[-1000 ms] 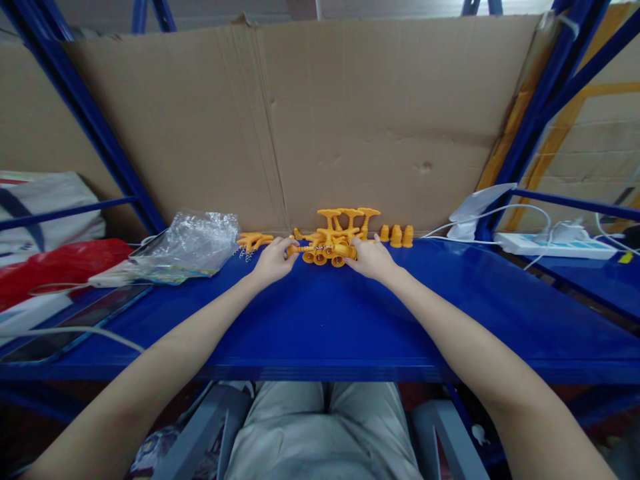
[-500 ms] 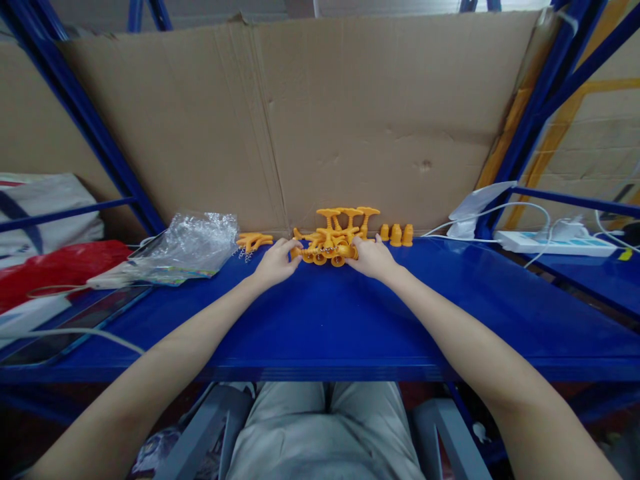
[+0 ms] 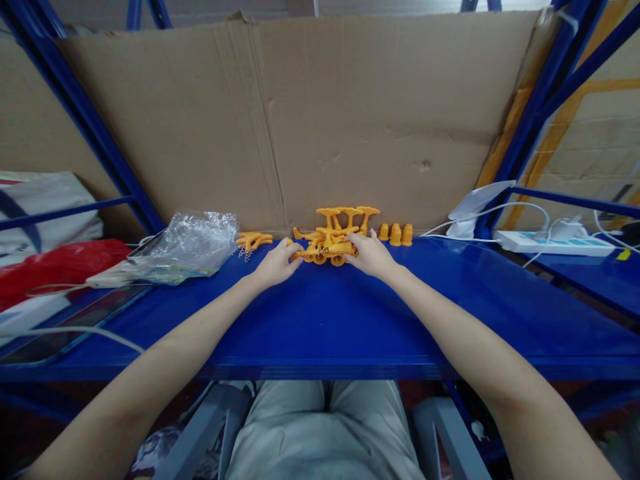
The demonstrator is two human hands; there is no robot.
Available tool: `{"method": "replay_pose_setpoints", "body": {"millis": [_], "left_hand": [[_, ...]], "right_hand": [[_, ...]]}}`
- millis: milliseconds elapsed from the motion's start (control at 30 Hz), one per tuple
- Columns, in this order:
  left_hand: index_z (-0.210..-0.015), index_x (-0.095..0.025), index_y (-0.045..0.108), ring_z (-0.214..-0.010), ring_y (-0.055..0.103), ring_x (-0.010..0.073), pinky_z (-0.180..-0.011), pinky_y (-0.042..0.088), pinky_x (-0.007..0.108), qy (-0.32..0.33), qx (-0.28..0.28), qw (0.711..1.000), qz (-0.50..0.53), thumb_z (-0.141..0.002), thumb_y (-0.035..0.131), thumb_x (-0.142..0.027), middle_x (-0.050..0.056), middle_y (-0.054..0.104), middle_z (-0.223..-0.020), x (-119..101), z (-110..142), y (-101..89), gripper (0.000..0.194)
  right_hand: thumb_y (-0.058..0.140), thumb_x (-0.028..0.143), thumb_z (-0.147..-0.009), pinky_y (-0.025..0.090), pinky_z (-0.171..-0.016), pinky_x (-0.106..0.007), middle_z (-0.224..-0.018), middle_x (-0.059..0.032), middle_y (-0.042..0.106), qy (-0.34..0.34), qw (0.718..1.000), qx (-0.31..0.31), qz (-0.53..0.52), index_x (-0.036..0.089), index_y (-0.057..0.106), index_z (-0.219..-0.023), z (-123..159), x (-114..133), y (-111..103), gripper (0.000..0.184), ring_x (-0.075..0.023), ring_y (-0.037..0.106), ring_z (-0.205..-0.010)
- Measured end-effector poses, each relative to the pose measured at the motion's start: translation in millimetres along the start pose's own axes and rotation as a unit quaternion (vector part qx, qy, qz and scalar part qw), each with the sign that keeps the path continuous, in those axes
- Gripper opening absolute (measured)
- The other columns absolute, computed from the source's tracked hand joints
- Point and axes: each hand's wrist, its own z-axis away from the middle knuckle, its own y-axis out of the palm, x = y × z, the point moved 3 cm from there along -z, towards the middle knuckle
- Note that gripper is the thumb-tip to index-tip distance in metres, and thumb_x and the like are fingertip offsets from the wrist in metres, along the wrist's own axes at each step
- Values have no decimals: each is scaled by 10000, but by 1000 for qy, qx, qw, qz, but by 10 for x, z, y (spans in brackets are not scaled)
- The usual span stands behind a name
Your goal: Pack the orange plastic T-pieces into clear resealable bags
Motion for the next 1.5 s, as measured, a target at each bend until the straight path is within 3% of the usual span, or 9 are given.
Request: {"method": "replay_pose_setpoints", "body": {"millis": [100, 233, 567, 767, 900, 1067, 1200, 1300, 1500], "left_hand": [[-1071, -220, 558, -927, 615, 224, -798, 502, 356, 19, -17, 1000, 12, -888, 428, -218, 79, 561, -1063, -15, 3, 3, 225], [-1102, -229, 522, -987, 602, 220, -835, 491, 353, 39, -29, 998, 30, -904, 410, -197, 75, 586, -1066, -24, 2, 9, 230], [-1006, -198, 527, -884, 608, 196, -798, 486, 330, 97, -4, 993, 59, -930, 414, -256, 60, 615, -929, -17, -1, 19, 148], [-1002, -200, 534, -863, 615, 191, -785, 482, 315, 86, 6, 994, 65, -936, 403, -266, 45, 626, -875, -12, -14, 1, 160], [-1010, -202, 546, -891, 615, 203, -801, 476, 326, 68, 10, 997, 47, -930, 409, -257, 54, 635, -893, 14, -27, 5, 167], [-996, -201, 558, -891, 612, 194, -798, 475, 313, 73, -14, 996, 57, -934, 410, -290, 53, 641, -924, 19, -24, 1, 184], [-1018, -192, 573, -869, 609, 196, -790, 469, 311, 72, -42, 995, 50, -938, 419, -331, 55, 640, -916, 4, -12, -26, 222], [-1016, -191, 593, -863, 610, 203, -780, 465, 308, 64, -55, 996, 44, -924, 460, -353, 58, 641, -898, -17, -6, -50, 229], [-1010, -200, 616, -848, 609, 196, -765, 464, 293, 39, -71, 996, 30, -899, 510, -368, 48, 647, -885, -19, -16, -61, 228]], "right_hand": [[550, 287, -831, 430, -944, -454, -1073, -106, 689, -29, 999, 12, -13, 172, 625, -1115, 21, 113, -11, 316, -252, 637, -979], [523, 281, -853, 503, -838, -370, -1129, -106, 668, -17, 1000, 15, -10, 191, 618, -1191, 48, 223, -21, 362, -245, 628, -1009], [533, 299, -853, 516, -807, -351, -1129, -108, 662, 7, 999, 30, 11, 188, 632, -1176, 57, 255, -62, 355, -248, 634, -1000], [575, 331, -822, 500, -865, -409, -1145, -123, 650, -2, 994, -8, -105, 163, 576, -1201, 38, 171, 21, 415, -256, 619, -1036], [599, 343, -799, 551, -679, -363, -1066, -130, 647, 24, 962, 38, -270, 137, 435, -1265, 14, 69, 126, 536, -207, 669, -813], [587, 315, -807, 561, -568, -304, -1042, -85, 633, 75, 894, 75, -436, 182, 429, -1105, -11, 4, 153, 363, -118, 651, -589], [544, 360, -861, 563, -557, -293, -847, -39, 686, 138, 868, 95, -468, 189, 458, -941, -3, 75, 79, 207, -116, 636, -503], [478, 383, -910, 561, -562, -274, -807, -53, 711, 174, 861, 100, -467, 185, 479, -888, 16, 152, 22, 199, -115, 640, -490], [486, 364, -910, 576, -587, -303, -903, -69, 728, 153, 851, 132, -484, 201, 466, -1093, 38, 144, 25, 246, -143, 678, -554]]}}
